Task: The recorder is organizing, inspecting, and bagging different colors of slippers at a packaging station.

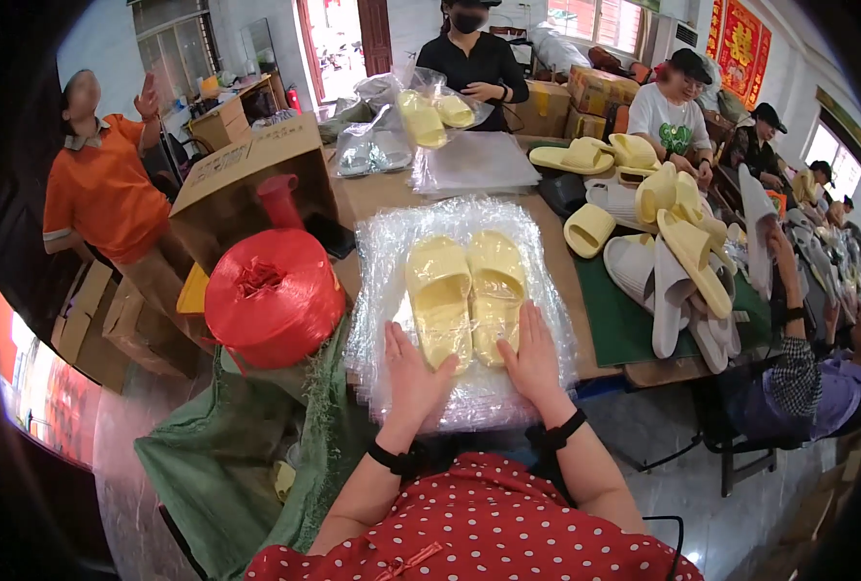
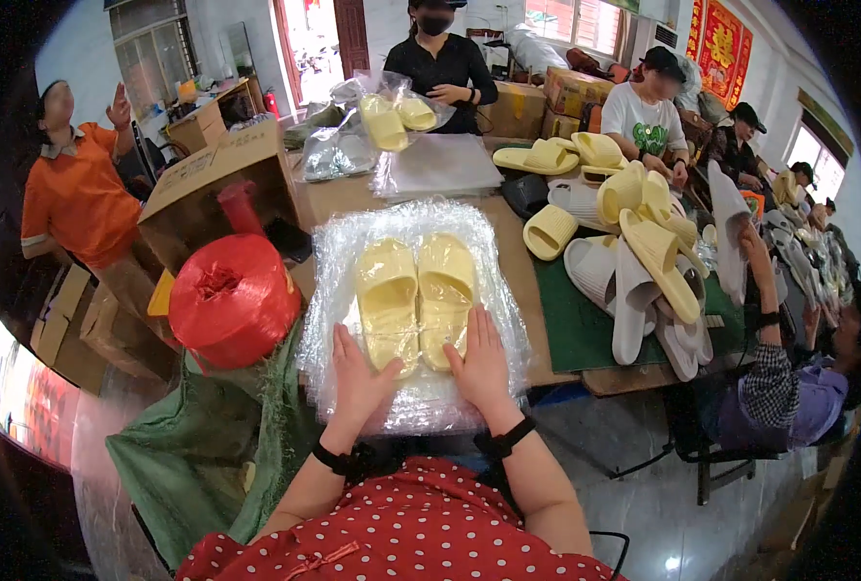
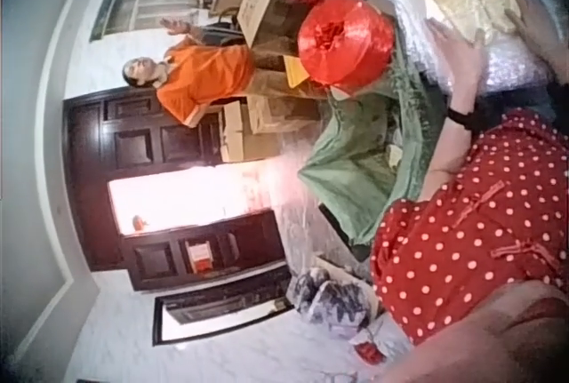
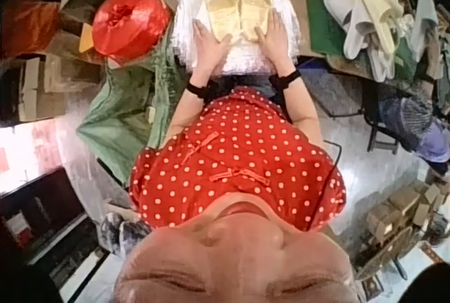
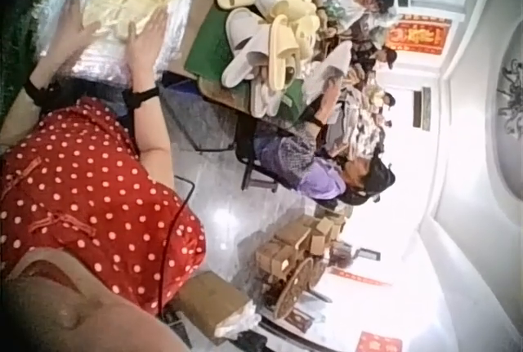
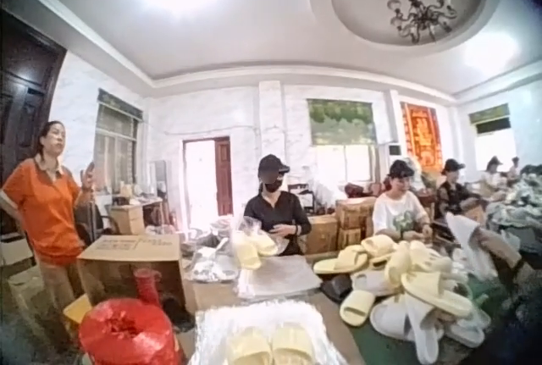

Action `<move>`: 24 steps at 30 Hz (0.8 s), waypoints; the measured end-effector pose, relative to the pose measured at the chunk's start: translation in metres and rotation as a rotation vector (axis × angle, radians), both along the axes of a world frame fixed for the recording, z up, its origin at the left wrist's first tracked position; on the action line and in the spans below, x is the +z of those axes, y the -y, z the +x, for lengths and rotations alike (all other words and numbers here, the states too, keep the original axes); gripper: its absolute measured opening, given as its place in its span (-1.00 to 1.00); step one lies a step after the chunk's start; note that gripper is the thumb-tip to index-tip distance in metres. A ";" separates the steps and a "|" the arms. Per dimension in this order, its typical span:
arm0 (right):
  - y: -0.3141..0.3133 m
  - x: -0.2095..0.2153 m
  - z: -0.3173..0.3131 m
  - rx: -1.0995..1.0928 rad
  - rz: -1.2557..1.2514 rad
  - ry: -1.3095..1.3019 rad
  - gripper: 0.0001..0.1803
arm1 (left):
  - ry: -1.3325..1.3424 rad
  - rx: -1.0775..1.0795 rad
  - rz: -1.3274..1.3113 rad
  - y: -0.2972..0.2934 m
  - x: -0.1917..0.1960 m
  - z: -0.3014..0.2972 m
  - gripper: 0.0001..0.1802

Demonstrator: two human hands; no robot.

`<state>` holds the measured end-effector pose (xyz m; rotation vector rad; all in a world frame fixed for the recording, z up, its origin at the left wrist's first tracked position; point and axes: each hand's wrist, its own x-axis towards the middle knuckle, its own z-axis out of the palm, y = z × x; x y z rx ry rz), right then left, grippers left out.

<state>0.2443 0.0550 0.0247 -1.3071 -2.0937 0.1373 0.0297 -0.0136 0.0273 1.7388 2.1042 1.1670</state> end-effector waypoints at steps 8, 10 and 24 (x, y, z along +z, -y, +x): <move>0.001 0.001 0.002 0.000 -0.012 0.005 -0.14 | -0.064 0.012 -0.039 -0.001 0.006 -0.003 -0.12; 0.001 0.002 0.003 -0.001 -0.020 0.001 -0.14 | 0.126 -0.037 0.120 0.000 0.006 0.001 -0.22; 0.039 0.051 0.004 -0.101 -0.068 -0.502 0.25 | 1.105 -0.389 0.122 0.029 0.029 0.003 -0.51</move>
